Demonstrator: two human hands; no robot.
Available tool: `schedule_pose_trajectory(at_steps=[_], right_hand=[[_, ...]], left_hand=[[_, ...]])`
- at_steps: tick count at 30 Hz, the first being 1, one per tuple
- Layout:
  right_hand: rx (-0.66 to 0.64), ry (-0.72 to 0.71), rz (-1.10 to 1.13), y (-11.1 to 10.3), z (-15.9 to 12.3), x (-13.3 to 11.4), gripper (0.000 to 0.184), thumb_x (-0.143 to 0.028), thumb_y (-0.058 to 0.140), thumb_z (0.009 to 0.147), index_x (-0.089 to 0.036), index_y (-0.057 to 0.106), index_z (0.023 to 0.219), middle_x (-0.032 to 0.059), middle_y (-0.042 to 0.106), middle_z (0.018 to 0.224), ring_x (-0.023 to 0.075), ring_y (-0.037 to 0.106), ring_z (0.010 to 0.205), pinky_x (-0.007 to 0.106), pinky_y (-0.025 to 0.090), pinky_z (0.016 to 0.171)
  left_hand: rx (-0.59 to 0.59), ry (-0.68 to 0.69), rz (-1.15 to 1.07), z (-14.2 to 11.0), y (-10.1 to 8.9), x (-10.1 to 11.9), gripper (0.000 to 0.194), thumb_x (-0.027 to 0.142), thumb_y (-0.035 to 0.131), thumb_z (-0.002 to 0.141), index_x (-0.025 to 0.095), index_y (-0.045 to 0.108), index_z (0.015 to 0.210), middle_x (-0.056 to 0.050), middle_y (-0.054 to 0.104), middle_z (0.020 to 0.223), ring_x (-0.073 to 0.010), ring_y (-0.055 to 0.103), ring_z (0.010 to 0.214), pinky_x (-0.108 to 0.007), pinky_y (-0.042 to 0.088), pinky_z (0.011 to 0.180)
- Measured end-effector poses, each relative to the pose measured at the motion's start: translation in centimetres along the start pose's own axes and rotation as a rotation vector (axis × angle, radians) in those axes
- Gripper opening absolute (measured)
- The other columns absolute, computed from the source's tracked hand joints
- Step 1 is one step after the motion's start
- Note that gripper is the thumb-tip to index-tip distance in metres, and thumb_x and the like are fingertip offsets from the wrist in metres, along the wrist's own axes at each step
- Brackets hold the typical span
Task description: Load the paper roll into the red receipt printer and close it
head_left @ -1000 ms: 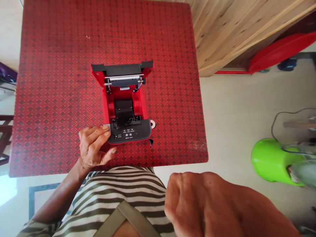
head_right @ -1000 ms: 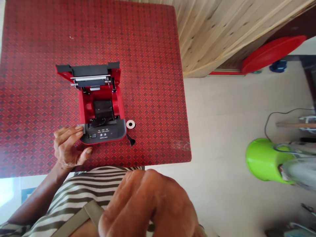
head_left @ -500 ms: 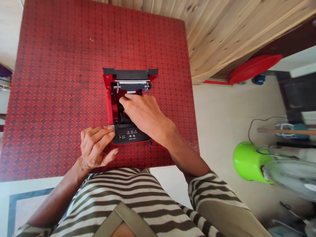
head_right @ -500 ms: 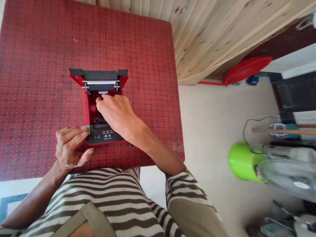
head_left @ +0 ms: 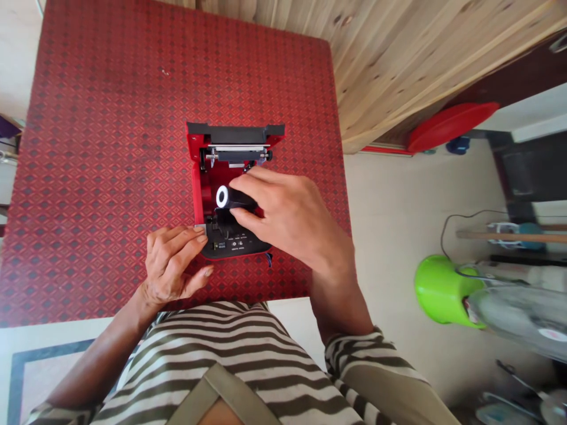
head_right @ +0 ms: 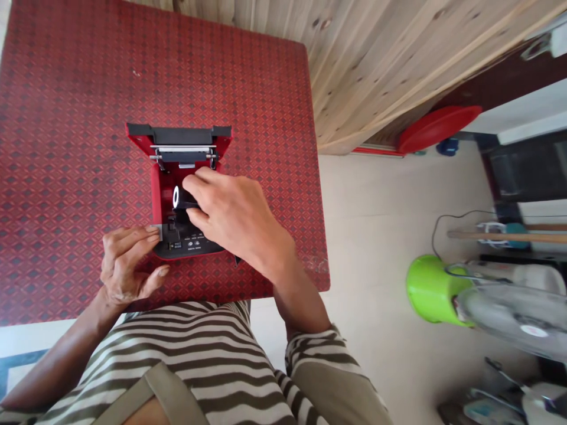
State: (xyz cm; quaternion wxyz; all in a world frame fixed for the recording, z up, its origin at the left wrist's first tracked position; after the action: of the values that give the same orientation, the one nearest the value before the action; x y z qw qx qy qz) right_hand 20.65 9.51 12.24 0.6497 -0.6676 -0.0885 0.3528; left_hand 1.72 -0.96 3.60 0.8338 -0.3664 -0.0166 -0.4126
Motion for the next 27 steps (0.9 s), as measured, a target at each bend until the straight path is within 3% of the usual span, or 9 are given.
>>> schedule_pose_trajectory(at_steps=[4,8,11,15,20,24,27], right_hand=[[0.279,0.085,0.437,-2.0,-2.6,4.0,0.025,-0.022,0.085,0.088,-0.024,0.077,0.111,-0.0010,0.077,0.099,0.0104,0.060,0.065,0.028,0.048,0.058],[0.536,0.267,0.701,1.1,-4.1,10.0,0.032,-0.048,0.081,0.091,-0.026,0.071,0.112,0.0009,0.074,0.100,0.0131,0.062,0.071,0.029,0.049,0.061],[0.504,0.408,0.790,5.8,-4.1,12.7,0.044,-0.061,0.076,0.088,-0.026,0.065,0.111,0.0020,0.075,0.103,0.0160,0.068,0.081,0.031,0.054,0.070],[0.392,0.474,0.905,9.7,-3.6,12.8,0.042,-0.055,0.082,0.080,-0.025,0.064,0.103,0.0001,0.074,0.094,0.0166,0.068,0.079,0.032,0.055,0.073],[0.326,0.452,0.929,9.6,-3.5,11.8,0.032,-0.041,0.082,0.082,-0.027,0.064,0.103,-0.0020,0.073,0.092,0.0160,0.066,0.078,0.031,0.054,0.072],[0.298,0.465,0.939,8.6,-4.7,12.0,0.042,-0.039,0.083,0.081,-0.028,0.064,0.116,0.0016,0.077,0.109,0.0187,0.071,0.085,0.036,0.057,0.077],[0.379,0.512,0.828,7.1,-7.4,12.1,0.021,-0.035,0.075,0.089,-0.025,0.069,0.107,0.0019,0.078,0.103,0.0183,0.072,0.085,0.036,0.056,0.080]], left_hand=[[0.015,0.010,-0.003,0.0,0.1,-0.1,0.057,0.041,0.070,0.096,0.020,0.057,0.148,-0.013,0.076,0.117,-0.0279,0.073,0.108,-0.041,0.058,0.089],[0.027,0.018,-0.016,0.2,0.1,-0.1,0.059,0.040,0.071,0.096,0.018,0.057,0.148,-0.014,0.075,0.117,-0.0281,0.073,0.108,-0.041,0.058,0.089],[0.033,0.045,-0.022,0.2,0.2,0.0,0.060,0.037,0.073,0.094,0.013,0.058,0.148,-0.016,0.073,0.118,-0.0287,0.073,0.109,-0.041,0.058,0.090],[0.035,0.046,0.004,0.2,0.2,-0.2,0.059,0.039,0.073,0.095,0.018,0.056,0.148,-0.013,0.072,0.120,-0.0275,0.073,0.109,-0.041,0.058,0.090],[0.024,0.031,0.034,0.3,0.2,-0.3,0.054,0.043,0.071,0.095,0.024,0.057,0.144,-0.008,0.072,0.120,-0.0245,0.072,0.107,-0.039,0.059,0.089],[0.002,0.012,0.040,0.4,0.2,-0.4,0.052,0.043,0.070,0.096,0.028,0.057,0.144,-0.006,0.072,0.121,-0.0231,0.072,0.108,-0.040,0.060,0.089],[0.017,0.038,0.030,0.3,0.2,-0.4,0.056,0.042,0.073,0.094,0.022,0.058,0.144,-0.010,0.072,0.120,-0.0252,0.073,0.109,-0.040,0.060,0.090]])
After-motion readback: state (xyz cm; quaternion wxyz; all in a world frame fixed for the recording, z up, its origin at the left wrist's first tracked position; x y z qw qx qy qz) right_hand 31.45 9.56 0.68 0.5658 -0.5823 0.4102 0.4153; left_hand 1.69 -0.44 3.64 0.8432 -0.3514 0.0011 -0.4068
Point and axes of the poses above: each hand's wrist, its own z-axis towards the middle knuckle, its own y-axis out of the palm, x = y × z, the point moved 5 cm from there along z, towards the middle knuckle
